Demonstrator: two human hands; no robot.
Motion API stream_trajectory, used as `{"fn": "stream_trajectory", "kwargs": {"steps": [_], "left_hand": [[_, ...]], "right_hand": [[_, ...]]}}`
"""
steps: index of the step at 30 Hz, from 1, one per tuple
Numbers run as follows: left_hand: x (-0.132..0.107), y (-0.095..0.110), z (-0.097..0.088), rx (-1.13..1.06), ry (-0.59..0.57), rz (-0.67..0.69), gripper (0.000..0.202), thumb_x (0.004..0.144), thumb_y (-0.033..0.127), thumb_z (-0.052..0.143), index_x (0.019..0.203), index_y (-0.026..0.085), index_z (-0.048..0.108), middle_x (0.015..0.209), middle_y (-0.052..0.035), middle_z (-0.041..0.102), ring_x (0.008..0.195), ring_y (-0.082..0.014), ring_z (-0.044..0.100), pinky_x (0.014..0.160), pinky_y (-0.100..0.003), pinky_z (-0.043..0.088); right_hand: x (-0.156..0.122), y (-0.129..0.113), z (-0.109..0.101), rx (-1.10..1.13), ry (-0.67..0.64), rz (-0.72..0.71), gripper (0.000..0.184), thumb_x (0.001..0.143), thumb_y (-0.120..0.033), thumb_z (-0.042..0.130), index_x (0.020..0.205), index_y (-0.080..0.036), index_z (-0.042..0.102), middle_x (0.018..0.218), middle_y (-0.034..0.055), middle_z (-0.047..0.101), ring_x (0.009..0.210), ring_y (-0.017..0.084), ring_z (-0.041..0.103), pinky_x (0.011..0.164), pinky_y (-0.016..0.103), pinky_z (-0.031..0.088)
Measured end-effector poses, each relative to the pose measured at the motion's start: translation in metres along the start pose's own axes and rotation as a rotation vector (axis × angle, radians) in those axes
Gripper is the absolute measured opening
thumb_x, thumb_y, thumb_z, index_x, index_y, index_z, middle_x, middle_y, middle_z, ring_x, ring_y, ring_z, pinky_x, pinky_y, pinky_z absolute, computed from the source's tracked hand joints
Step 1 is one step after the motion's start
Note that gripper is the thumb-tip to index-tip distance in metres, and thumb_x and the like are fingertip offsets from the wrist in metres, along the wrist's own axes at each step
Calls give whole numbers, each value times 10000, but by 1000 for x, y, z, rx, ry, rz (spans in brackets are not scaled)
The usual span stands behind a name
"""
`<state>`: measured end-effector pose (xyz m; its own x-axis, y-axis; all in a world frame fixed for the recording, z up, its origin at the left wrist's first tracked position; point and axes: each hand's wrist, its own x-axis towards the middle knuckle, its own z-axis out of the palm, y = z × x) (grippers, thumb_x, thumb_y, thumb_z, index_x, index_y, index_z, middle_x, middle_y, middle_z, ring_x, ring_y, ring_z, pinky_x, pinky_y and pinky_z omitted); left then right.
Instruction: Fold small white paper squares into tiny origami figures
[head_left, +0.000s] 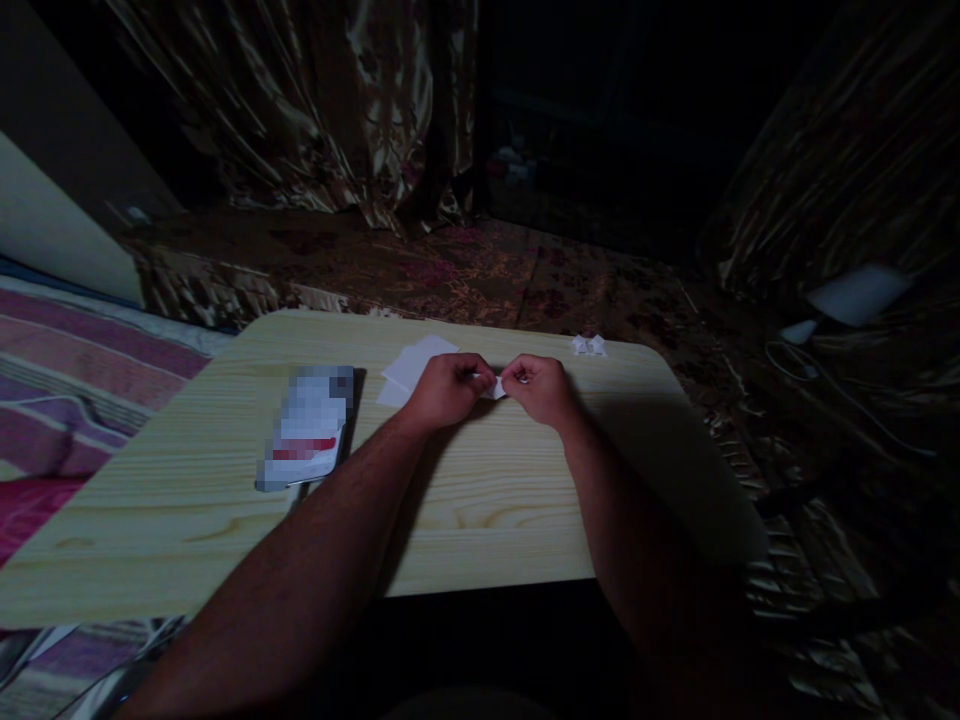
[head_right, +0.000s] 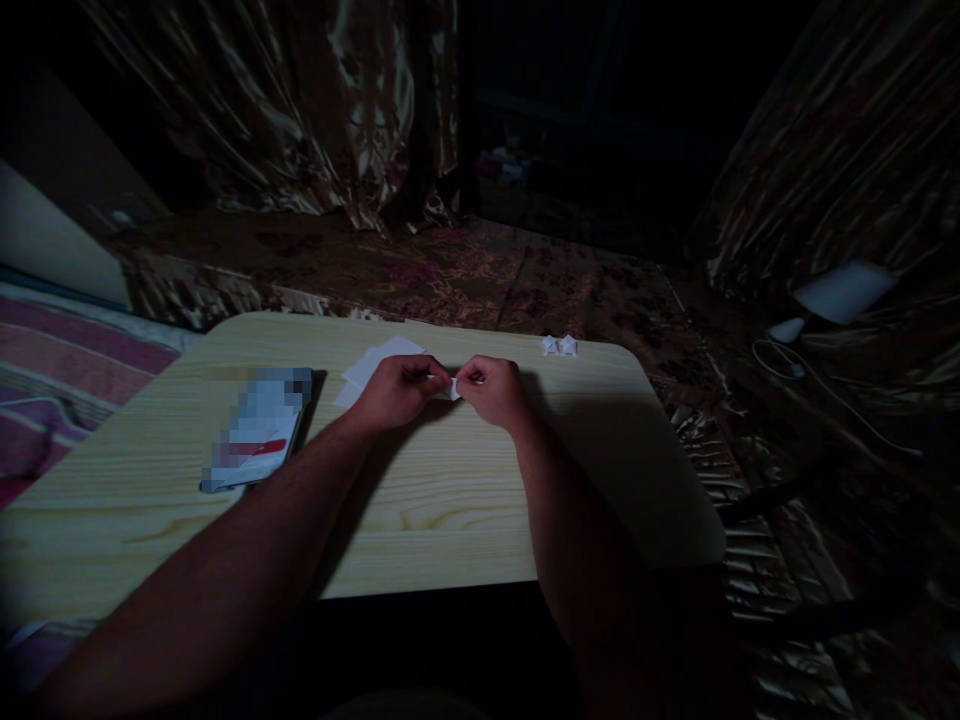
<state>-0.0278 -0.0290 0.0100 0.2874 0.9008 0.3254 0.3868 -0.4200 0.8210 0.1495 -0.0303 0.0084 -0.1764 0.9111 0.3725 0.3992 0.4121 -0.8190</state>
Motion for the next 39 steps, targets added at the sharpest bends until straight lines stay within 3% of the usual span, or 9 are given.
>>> {"fn": "stream_trajectory", "kwargs": {"steps": [8,13,18,25,31,39], "left_hand": [[5,-6,-11,-68,67,-68,153,710,276,608,728,151,692,719,-41,696,680,-170,622,668,-280,467],[8,-5,-17,-185,187,-164,159,678,294,662,720,148,708,732,-47,698,684,-161,617,656,-264,461],[7,0,-12,-255,264,-186,213,657,346,710,742,152,728,763,-56,714,693,-156,618,670,-259,461],[5,4,-5,-252,226,-176,250,660,371,703,753,141,734,714,-60,703,601,-152,583,569,-262,439],[3,4,-1,-188,152,-111,264,696,369,666,789,129,724,693,-50,686,580,-141,568,550,-247,426],[3,5,2,-157,153,-80,242,744,363,610,778,135,682,649,-34,651,538,-118,543,502,-215,404]], "right_hand": [[6,12,-10,138,48,61,88,665,-214,615,709,-145,647,619,-1,630,555,105,554,530,212,419],[10,10,-19,302,210,131,77,680,-230,623,701,-157,611,593,-6,618,497,94,530,482,210,415],[6,-1,-13,341,109,146,195,713,-344,652,710,-156,602,597,0,614,476,83,505,445,203,398],[4,-5,0,309,90,104,214,675,-341,700,719,-151,612,574,-18,577,463,76,478,440,202,375],[4,-7,-1,232,112,113,195,699,-338,667,683,-150,616,506,-40,507,441,70,423,431,200,319],[4,-7,-1,275,91,110,198,696,-334,669,678,-148,601,492,-49,488,420,59,387,422,195,300]]}}
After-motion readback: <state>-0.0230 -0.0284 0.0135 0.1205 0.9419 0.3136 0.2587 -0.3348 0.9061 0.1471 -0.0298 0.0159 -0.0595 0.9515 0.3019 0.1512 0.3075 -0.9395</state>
